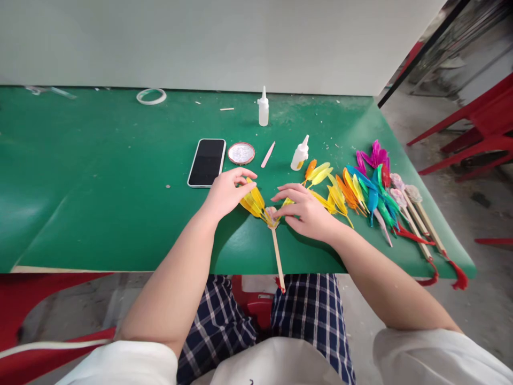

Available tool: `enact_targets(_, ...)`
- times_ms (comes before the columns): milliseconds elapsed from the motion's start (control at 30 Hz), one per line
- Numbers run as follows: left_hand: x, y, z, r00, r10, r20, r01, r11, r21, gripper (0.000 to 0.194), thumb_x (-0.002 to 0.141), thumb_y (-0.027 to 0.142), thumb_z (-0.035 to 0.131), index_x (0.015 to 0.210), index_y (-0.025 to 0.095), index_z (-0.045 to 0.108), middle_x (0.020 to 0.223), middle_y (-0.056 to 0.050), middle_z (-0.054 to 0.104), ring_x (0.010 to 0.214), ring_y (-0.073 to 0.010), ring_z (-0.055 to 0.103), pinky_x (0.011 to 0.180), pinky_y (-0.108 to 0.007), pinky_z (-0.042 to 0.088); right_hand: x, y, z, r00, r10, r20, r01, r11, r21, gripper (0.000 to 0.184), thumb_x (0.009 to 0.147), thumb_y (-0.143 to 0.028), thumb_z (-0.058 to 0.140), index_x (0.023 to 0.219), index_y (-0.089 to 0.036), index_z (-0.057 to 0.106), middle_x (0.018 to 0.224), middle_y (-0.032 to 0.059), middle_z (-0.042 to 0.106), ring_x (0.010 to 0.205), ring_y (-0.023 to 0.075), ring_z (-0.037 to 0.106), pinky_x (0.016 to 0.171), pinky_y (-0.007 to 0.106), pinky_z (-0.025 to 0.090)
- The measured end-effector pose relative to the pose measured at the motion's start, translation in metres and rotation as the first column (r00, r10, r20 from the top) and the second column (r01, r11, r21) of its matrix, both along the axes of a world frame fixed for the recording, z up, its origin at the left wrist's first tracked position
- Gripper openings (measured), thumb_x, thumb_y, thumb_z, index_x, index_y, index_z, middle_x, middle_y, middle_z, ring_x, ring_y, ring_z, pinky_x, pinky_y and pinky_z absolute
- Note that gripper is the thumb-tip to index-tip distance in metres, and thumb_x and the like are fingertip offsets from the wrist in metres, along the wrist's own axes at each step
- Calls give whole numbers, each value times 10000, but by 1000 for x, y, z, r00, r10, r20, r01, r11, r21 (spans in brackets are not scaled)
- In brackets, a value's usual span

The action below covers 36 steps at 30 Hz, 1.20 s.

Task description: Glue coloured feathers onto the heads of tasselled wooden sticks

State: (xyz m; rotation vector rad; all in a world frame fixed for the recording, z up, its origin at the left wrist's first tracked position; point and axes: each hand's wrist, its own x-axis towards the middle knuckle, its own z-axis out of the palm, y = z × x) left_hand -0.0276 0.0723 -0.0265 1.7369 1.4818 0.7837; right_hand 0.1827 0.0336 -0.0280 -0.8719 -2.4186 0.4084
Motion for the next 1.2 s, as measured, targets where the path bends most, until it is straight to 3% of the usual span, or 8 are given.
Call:
enact_targets(667, 2, -2, 1, 995, -11, -94, 10, 1000, -3, 291, 730, 315, 571, 990, 196, 627, 725, -17, 644, 674, -159, 586, 675, -300, 424, -4, -1, -8, 997, 58, 45, -60, 998, 30, 302, 758, -75, 462, 808, -242, 709, 955, 53, 614, 1051, 225, 469, 913, 414, 426)
enact_targets(1000, -12, 6, -2, 990, 140, -28, -138, 989, 49, 322, 797, 288, 481, 1099, 207, 560, 859, -44, 681, 865, -184, 611, 810, -333, 433, -5, -1, -10, 998, 56, 31, -57, 998, 8, 282, 769, -81, 462, 812, -228, 698, 936, 56, 610, 1034, 219, 474, 911, 412, 432)
enact_targets(1200, -5, 4, -6, 1000, 1, 17, 0, 998, -64, 367, 776, 336, 524, 1120, 208, 536, 809, -35, 664, 752, -168, 613, 718, -300, 453, -6, -1, -10, 998, 56, 36, -56, 998, 9, 292, 752, -58, 455, 798, -221, 693, 935, 56, 611, 1031, 218, 472, 909, 406, 431)
